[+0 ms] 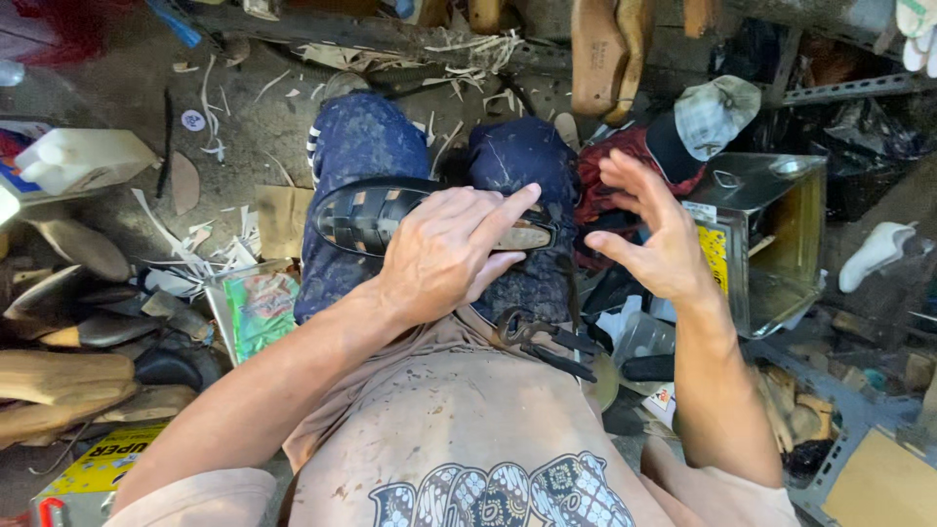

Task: The person repairs a black shoe by hammering the sole and heel area while holding the shoe on their lap. They use a hammer and a metal tool to work on the shoe, occasionally turning it over to access different parts.

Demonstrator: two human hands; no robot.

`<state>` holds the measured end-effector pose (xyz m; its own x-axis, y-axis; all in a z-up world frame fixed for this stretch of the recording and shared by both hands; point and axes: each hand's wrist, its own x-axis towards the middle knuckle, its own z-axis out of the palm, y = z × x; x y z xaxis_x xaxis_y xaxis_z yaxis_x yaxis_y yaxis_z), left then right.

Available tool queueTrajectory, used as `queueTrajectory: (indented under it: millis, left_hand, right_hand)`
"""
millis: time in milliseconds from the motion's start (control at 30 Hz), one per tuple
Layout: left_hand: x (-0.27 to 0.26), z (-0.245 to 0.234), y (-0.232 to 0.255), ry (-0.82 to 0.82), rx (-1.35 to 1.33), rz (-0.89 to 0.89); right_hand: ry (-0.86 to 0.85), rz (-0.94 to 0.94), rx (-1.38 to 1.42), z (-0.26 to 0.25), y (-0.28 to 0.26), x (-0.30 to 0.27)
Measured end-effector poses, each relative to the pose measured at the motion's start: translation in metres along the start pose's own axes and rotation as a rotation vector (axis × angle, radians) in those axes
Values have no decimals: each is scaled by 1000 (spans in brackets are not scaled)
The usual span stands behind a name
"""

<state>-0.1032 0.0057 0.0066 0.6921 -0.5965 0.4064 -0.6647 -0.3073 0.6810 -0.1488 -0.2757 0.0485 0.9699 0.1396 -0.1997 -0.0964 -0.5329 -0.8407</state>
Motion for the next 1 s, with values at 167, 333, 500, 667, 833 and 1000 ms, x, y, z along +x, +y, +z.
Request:
queueTrajectory:
  millis: [167, 333, 500, 667, 833, 1000]
  left_hand:
    - [2, -4, 0, -6, -9, -17]
    - [3, -6, 1, 5, -43, -10]
    - [7, -10, 2, -19, -54, -29]
    - [41, -36, 3, -190, -208, -195]
    - [76, -52, -14, -410, -291, -450]
    - [93, -53, -15, -606, -205, -678]
  right_hand:
    - [68, 46, -75, 15, 2, -12]
    - [58, -110, -172, 29, -20, -3]
    - [63, -126, -175, 33, -21, 1]
    - [95, -158, -139, 29, -21, 10]
    - [214, -245, -238, 0, -17, 31]
    - [291, -261, -352, -22, -40, 46]
